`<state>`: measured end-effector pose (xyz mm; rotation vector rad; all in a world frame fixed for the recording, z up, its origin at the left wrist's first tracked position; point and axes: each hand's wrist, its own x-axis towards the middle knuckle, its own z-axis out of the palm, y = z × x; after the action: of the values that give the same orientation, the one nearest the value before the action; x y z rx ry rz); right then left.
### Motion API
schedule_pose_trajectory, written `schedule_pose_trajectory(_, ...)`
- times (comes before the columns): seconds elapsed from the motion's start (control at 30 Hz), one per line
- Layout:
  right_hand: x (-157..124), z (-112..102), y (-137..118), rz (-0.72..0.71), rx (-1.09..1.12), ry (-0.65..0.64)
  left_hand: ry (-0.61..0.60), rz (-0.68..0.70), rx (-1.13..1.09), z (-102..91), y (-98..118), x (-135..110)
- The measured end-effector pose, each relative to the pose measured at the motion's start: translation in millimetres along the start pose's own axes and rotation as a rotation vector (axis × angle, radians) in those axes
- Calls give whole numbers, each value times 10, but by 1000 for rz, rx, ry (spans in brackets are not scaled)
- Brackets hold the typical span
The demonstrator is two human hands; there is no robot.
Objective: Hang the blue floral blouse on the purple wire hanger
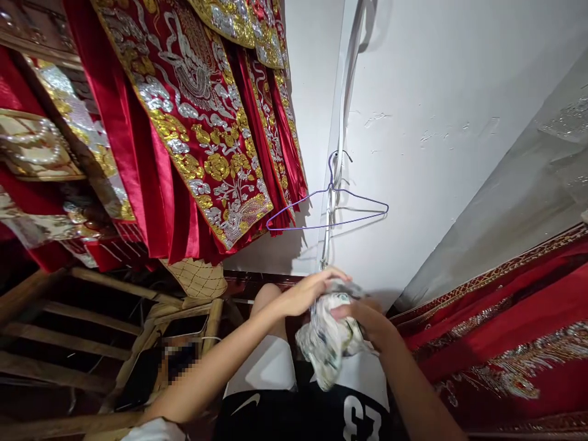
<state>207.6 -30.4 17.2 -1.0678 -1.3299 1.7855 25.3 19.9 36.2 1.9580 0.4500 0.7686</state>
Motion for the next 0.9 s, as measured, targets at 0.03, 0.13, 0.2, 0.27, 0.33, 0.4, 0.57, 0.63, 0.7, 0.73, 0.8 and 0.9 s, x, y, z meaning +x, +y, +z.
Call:
schedule_pose_trajectory(0.03,-57,-23,-50,56,-67,-65,-96,-30,-57,45,-88,-18)
schedule_pose_trajectory(0.13,-163,-135,-299,186,-371,-350,-243,-126,-117,140,-299,-121)
schedule_pose_trajectory(0.2,-194,-238,-490,135,-564,-454,-305,-184,-131,130,-357,-203)
schedule_pose_trajectory(0.27,-203,-332,-644,35,-664,-464,-346,-228,-171,84,-340,-263)
schedule_pose_trajectory(0.33,-185,-386,-738,-30,-674,-427,-272,-227,-203,47,-267,-277)
schedule_pose_trajectory(0.4,-133,-387,-772,-81,-612,-339,-86,-163,-207,40,-166,-229)
schedule_pose_trajectory(0.57,84,-297,-681,-280,-419,55,199,-28,-217,33,-17,9)
schedule_pose_trajectory(0.63,128,-299,-612,-334,-429,202,176,-78,-197,-11,-50,34)
schedule_pose_trajectory(0.7,124,-330,-546,-394,-504,333,136,-150,-102,-66,-128,-16)
schedule_pose_trajectory(0.73,110,-353,-519,-420,-564,385,121,-178,-19,-96,-176,-62)
schedule_pose_trajectory(0.8,84,-415,-488,-457,-709,461,88,-207,190,-164,-277,-173)
schedule_pose_trajectory(0.9,120,-550,-521,-509,-889,596,-9,-196,498,-306,-413,-328)
